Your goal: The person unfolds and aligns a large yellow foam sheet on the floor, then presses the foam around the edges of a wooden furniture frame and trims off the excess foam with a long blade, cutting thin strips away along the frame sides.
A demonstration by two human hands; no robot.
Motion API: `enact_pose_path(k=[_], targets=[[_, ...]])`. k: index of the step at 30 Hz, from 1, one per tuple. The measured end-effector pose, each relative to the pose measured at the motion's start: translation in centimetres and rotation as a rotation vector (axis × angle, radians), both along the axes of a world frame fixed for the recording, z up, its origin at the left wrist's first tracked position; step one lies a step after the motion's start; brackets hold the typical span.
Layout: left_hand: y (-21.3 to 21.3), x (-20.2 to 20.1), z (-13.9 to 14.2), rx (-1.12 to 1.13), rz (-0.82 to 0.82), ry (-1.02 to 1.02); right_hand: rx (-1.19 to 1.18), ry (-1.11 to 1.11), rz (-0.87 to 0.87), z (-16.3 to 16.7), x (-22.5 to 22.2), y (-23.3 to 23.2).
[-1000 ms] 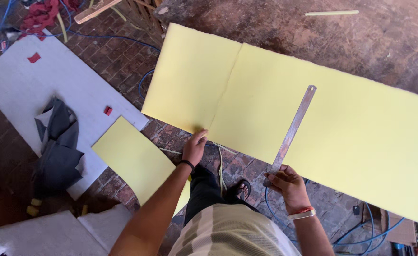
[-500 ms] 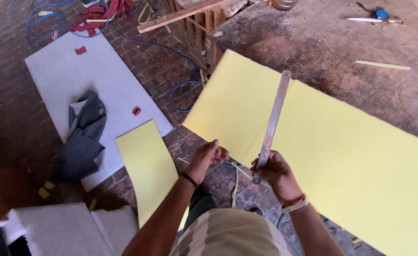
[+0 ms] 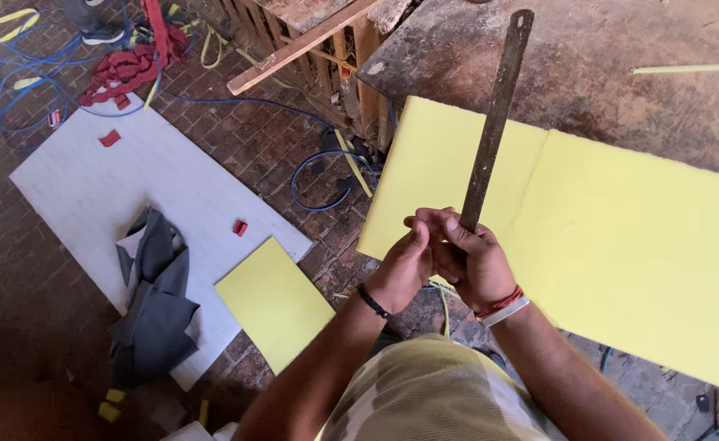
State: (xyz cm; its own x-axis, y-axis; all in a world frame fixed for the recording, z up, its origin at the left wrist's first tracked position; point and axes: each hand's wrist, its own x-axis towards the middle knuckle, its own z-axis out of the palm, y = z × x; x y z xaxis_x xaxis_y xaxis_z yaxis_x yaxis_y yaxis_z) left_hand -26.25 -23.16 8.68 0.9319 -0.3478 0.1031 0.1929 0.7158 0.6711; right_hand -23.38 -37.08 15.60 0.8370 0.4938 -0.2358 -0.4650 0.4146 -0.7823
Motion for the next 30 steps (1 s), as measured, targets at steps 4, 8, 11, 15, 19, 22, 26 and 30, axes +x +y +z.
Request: enact_pose_path(k=[4,8,11,15,19,22,26,30], targets=[[0.1,0.3,-0.4,0.051,-0.005,0.177,-0.054,0.134,-0.046,-0.6,-0.2,2.1],[-0.4,0.8,-1.3,-0.005,0.011,0.139,-0.043,0.133,-0.049,-2.8,0.5,1.4],[-0.9,1.8,-2.7,-0.047,0.044,0.133,-0.031,0.153,-0.032,-4.4,2.1,0.5],[-1.3,4.0,-4.6,0.061,0.167,0.317,0.027,0.139,0.078,-4.8,5.2,0.7],[-0.3,4.9,-4.8,-0.159,0.214,0.203,0.058,0.162,0.205,-3.4,7.7,1.7],[0.4,4.7,-3.3,-0.107,0.316,0.253,0.016,0.152,0.293,-3.2,9.1,2.6],[3.5,3.8,0.2,0.262,0.372,0.35,-0.292,0.13,0.123,-6.2,14.3,3.3],[8.7,0.6,3.0,0.276,0.431,0.35,-0.345,-0.173,-0.394,-7.9,28.1,0.3]])
